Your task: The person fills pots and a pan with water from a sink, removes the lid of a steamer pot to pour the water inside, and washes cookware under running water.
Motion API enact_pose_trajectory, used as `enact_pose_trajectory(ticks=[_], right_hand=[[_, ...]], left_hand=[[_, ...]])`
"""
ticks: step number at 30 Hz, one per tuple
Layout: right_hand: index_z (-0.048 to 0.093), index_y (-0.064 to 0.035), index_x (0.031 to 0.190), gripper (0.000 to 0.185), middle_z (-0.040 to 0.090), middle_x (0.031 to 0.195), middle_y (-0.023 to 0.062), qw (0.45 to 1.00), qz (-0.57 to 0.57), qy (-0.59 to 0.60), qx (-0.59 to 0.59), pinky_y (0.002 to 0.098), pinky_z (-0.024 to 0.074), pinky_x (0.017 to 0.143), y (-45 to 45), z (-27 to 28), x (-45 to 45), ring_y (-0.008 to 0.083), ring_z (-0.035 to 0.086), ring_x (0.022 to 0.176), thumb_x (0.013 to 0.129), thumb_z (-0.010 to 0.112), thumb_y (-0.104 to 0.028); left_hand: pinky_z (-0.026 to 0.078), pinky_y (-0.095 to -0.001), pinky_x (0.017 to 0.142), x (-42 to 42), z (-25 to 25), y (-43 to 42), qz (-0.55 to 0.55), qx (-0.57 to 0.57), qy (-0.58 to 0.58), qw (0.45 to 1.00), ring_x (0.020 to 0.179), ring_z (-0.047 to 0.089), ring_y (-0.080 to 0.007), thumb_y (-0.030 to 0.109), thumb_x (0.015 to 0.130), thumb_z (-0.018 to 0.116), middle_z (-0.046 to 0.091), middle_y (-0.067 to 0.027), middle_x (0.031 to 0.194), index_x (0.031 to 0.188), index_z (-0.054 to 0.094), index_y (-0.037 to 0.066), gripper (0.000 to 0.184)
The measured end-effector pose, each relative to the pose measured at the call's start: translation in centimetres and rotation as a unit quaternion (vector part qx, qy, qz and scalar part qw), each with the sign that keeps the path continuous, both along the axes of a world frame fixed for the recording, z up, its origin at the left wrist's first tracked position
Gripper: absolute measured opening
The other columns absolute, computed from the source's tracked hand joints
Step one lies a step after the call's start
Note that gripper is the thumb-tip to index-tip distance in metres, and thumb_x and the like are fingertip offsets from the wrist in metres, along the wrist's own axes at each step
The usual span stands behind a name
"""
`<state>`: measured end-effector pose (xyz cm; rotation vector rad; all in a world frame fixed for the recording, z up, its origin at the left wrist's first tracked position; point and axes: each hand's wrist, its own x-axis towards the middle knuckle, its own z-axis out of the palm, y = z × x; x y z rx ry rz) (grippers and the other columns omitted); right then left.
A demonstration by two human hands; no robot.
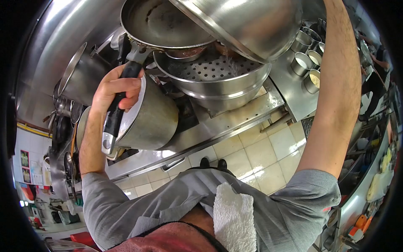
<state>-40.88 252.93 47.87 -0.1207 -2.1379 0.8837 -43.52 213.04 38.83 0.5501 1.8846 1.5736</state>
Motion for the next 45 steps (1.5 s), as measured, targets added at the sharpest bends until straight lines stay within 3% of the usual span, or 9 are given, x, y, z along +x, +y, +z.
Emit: enact_pose_trajectory(ticks=[3,12,15,18,24,32,35,41,45], right_hand=[[0.062,-0.0055,0.094,0.021,0.061,0.083,0.0015,0.999,0.028,-0.019,-0.023,0.0242,0.0397,0.061,0.4,0.2,-0.8,0.0107,0.051,0.073,0.087,0.052,-0.023],[0.063,-0.0067,0.098,0.023,0.062,0.088,0.0018,0.998,0.040,-0.049,0.018,0.0248,0.0419,0.067,-2.2,0.2,-2.6,0.0115,0.054,0.079,0.086,0.053,-0.024],[0.063,-0.0062,0.100,0.025,0.062,0.092,0.0044,0.993,0.012,-0.103,0.058,0.0292,0.0431,0.075,-4.7,0.6,-4.7,0.0144,0.055,0.084,0.086,0.052,-0.024],[0.062,-0.0052,0.096,0.023,0.062,0.091,0.0075,0.961,-0.040,-0.162,0.220,0.0335,0.0431,0.080,-6.7,0.0,-7.7,0.0178,0.056,0.083,0.086,0.050,-0.022],[0.062,-0.0019,0.088,0.020,0.063,0.081,0.0129,0.934,0.060,-0.153,0.316,0.0345,0.0448,0.069,-9.7,-0.6,-8.2,0.0224,0.058,0.074,0.080,0.052,-0.018],[0.062,-0.0011,0.089,0.022,0.063,0.083,0.0165,0.916,0.132,-0.046,0.376,0.0378,0.0457,0.073,-10.0,-1.1,-7.1,0.0313,0.059,0.078,0.082,0.050,-0.017],[0.062,-0.0008,0.088,0.021,0.063,0.082,0.0167,0.911,0.172,-0.110,0.360,0.0381,0.0456,0.073,-8.8,-0.6,-8.2,0.0318,0.059,0.078,0.082,0.049,-0.016],[0.063,0.0001,0.088,0.021,0.063,0.082,0.0163,0.888,0.200,-0.052,0.410,0.0379,0.0456,0.073,-6.2,0.1,-7.9,0.0302,0.059,0.077,0.082,0.049,-0.015],[0.063,-0.0002,0.089,0.022,0.064,0.083,0.0146,0.913,0.218,-0.064,0.340,0.0360,0.0454,0.073,-5.5,0.8,-8.0,0.0258,0.060,0.077,0.082,0.051,-0.018]], left_hand=[[0.028,-0.0239,0.035,-0.2,0.1,-1.7,0.027,0.055,-0.069,0.996,0.036,0.038,-0.0083,0.007,0.076,0.057,0.042,-0.0021,0.055,0.089,0.046,0.000,0.018],[0.025,-0.0196,0.030,1.0,1.2,-8.8,0.141,0.202,-0.007,0.969,0.031,0.032,-0.0041,0.008,0.082,0.050,0.037,0.0020,0.054,0.101,0.045,-0.003,0.023],[0.026,-0.0194,0.030,1.3,1.2,-12.5,0.185,0.214,0.024,0.959,0.031,0.032,-0.0038,0.010,0.083,0.050,0.038,0.0022,0.054,0.103,0.046,-0.004,0.024],[0.028,-0.0198,0.029,1.5,0.7,-16.3,0.216,0.233,0.062,0.946,0.031,0.032,-0.0041,0.011,0.085,0.050,0.038,0.0013,0.056,0.108,0.044,-0.005,0.029],[0.033,-0.0214,0.028,3.9,-0.5,-21.8,0.247,0.278,0.095,0.923,0.031,0.035,-0.0057,0.009,0.086,0.048,0.040,-0.0009,0.058,0.111,0.042,-0.007,0.030],[0.034,-0.0202,0.029,8.3,-1.2,-20.0,0.352,0.314,0.124,0.873,0.032,0.036,-0.0058,0.008,0.086,0.050,0.042,-0.0017,0.060,0.110,0.041,-0.005,0.028],[0.034,-0.0203,0.029,10.2,-1.7,-17.6,0.363,0.316,0.158,0.862,0.033,0.037,-0.0060,0.008,0.086,0.050,0.042,-0.0018,0.061,0.110,0.041,-0.004,0.028],[0.033,-0.0201,0.029,15.0,-2.7,-14.0,0.382,0.320,0.154,0.853,0.033,0.037,-0.0055,0.006,0.087,0.047,0.042,-0.0017,0.061,0.112,0.039,-0.005,0.029],[0.033,-0.0200,0.032,16.6,-2.4,-13.0,0.375,0.308,0.159,0.860,0.036,0.037,-0.0036,0.010,0.091,0.039,0.040,0.0004,0.061,0.117,0.037,-0.006,0.031]])
